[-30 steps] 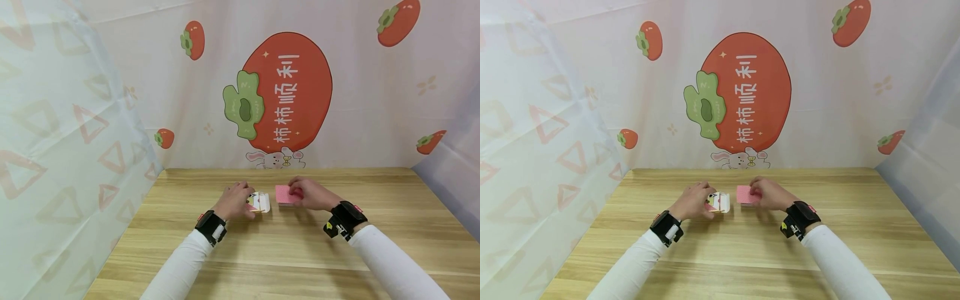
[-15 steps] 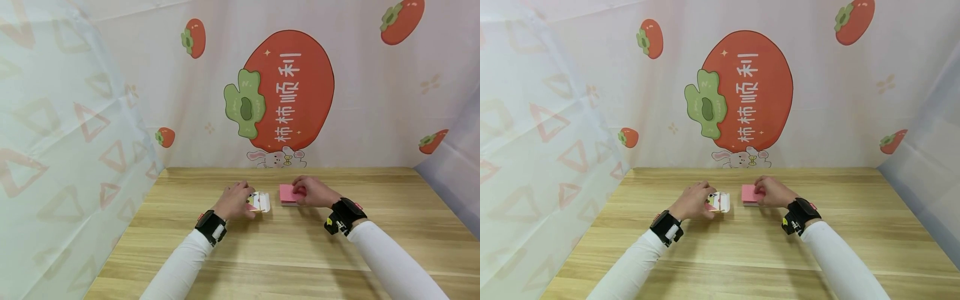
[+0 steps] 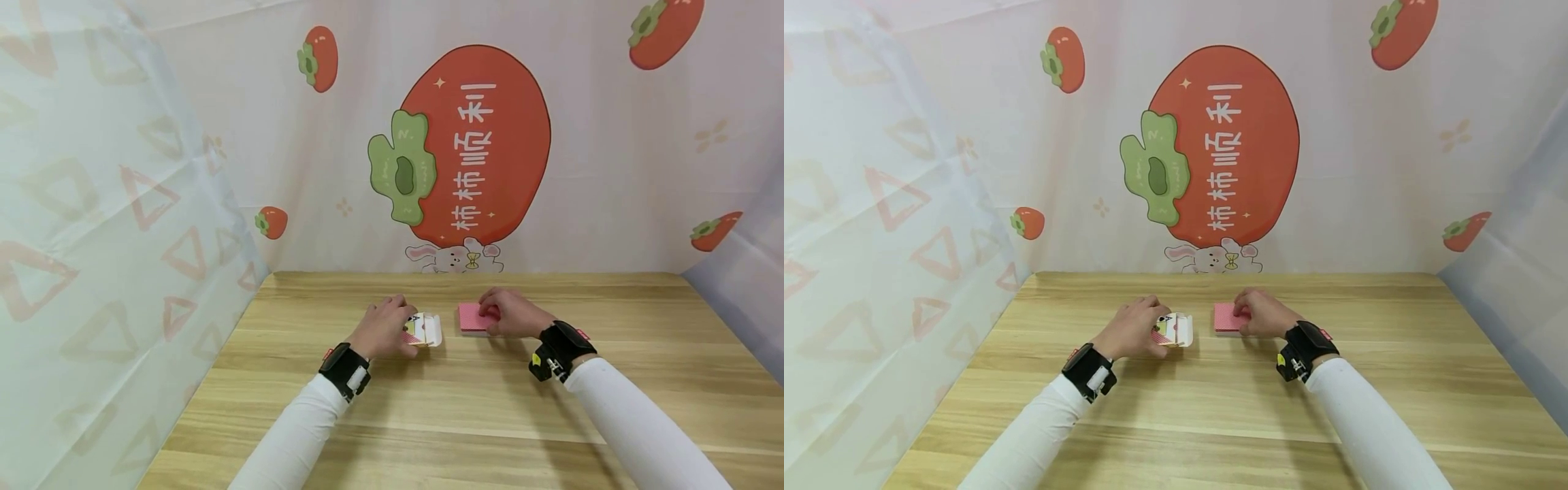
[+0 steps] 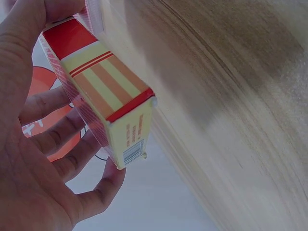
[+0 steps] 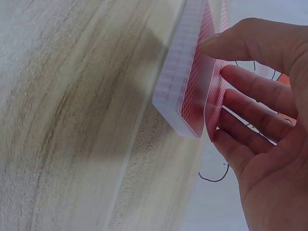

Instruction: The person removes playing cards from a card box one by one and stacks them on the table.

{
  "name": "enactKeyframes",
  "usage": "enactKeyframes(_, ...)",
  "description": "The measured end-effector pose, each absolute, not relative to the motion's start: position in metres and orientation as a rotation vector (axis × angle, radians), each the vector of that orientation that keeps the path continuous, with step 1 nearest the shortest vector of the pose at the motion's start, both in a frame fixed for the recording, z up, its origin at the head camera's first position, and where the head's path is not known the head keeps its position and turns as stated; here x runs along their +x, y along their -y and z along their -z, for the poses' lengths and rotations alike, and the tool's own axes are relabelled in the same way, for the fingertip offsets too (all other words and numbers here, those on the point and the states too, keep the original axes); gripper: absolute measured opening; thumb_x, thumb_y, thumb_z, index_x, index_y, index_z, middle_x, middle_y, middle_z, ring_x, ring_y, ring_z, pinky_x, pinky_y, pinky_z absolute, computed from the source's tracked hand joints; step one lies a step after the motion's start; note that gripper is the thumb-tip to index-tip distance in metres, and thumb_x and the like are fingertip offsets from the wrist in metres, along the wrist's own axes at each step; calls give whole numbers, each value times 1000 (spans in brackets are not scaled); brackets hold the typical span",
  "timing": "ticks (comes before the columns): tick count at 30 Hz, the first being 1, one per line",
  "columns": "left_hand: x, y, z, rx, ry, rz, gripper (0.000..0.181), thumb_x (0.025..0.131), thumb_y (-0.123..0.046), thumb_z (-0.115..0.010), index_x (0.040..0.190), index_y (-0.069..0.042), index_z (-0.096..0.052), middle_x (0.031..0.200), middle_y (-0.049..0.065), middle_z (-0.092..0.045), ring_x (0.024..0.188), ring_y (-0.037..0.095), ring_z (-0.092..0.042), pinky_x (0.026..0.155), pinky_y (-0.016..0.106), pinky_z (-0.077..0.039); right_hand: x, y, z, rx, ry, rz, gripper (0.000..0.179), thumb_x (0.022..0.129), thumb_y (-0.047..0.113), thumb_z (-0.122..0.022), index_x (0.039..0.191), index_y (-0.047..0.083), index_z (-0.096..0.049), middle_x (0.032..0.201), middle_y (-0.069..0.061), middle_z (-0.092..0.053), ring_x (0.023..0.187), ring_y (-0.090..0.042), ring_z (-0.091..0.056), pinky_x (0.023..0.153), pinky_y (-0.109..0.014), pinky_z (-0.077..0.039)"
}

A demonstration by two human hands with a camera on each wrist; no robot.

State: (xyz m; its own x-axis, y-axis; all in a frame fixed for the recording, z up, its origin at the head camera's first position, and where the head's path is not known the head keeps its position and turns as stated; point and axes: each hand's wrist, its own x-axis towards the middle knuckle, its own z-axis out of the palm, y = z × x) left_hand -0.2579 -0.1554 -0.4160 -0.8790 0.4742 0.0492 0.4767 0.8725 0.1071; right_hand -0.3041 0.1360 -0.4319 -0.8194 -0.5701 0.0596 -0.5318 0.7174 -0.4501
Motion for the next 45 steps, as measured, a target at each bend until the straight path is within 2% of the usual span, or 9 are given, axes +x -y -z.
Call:
enactKeyframes(10, -259, 156, 418, -785, 3007, 163, 72, 63, -52, -76, 122, -17, -57, 111, -1, -48, 104, 19, -44, 83, 48, -39, -309, -133, 437, -909, -2829, 700, 29, 67, 16, -76, 94, 13, -67, 113, -7, -55, 105, -27, -50, 89, -40, -39)
enactKeyframes(17, -260, 157, 421, -786, 2984, 149, 71, 62, -52, -75, 121, -17, -57, 108, -2, -48, 102, 19, -46, 81, 46, -40, -310, -132, 437, -951, -2838, 696, 29, 64, 16, -74, 92, 13, -66, 113, -7, -56, 105, -26, -51, 87, -37, -40)
enactKeyframes(45, -262, 160, 422, -783, 2998, 156, 70, 62, -52, -75, 121, -18, -57, 109, -2, -49, 102, 18, -45, 82, 46, -39, -310, -130, 438, -915, -2825, 683, 30, 65, 16, -77, 93, 12, -66, 113, -8, -56, 103, -25, -51, 87, -38, -41)
